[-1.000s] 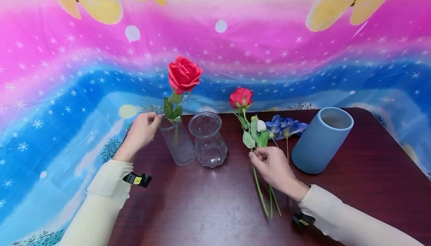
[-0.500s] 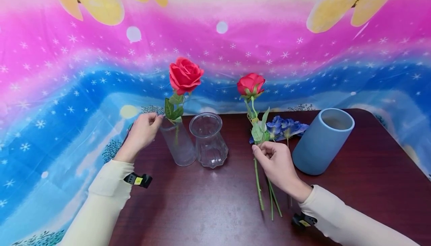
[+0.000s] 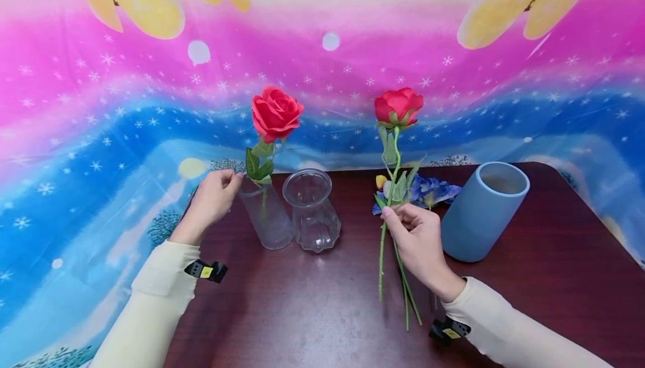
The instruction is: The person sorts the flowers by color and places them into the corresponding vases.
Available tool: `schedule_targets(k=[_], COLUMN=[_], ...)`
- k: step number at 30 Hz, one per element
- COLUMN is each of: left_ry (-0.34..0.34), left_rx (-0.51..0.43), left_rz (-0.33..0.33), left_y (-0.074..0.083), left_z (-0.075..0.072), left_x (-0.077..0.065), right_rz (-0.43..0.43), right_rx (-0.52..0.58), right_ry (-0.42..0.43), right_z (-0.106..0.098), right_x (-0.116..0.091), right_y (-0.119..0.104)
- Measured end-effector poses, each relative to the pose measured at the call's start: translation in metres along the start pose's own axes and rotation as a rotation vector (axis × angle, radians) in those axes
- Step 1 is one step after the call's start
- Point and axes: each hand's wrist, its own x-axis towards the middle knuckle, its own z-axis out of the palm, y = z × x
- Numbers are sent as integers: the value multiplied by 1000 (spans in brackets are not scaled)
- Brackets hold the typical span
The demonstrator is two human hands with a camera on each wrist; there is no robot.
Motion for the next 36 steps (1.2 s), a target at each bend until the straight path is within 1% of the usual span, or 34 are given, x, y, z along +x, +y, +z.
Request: schedule_targets(k=[4,11,15,21,25,30,36], left_ry=[7,14,23,23,21,24,15], left_rx=[0,-5,-2,4,12,17,15], left_rz=[10,18,22,17,16,16,11], left_y=[0,1,2,2,1,0,0], left_z=[0,-1,-1,0,0,1,0], left_x=[0,0,1,1,1,2,2], right_rz=[-11,-69,-75,-93,-108,-147,-186], right_rx=[35,64,81,127,175,232,272], right_ry=[35,66,86,138,174,216,228], right_z=[2,4,5,8,10,10,9], right_x=[1,1,1,3,6,12,17], right_y=[-2,-3,-3,-4,-6,-4,-3])
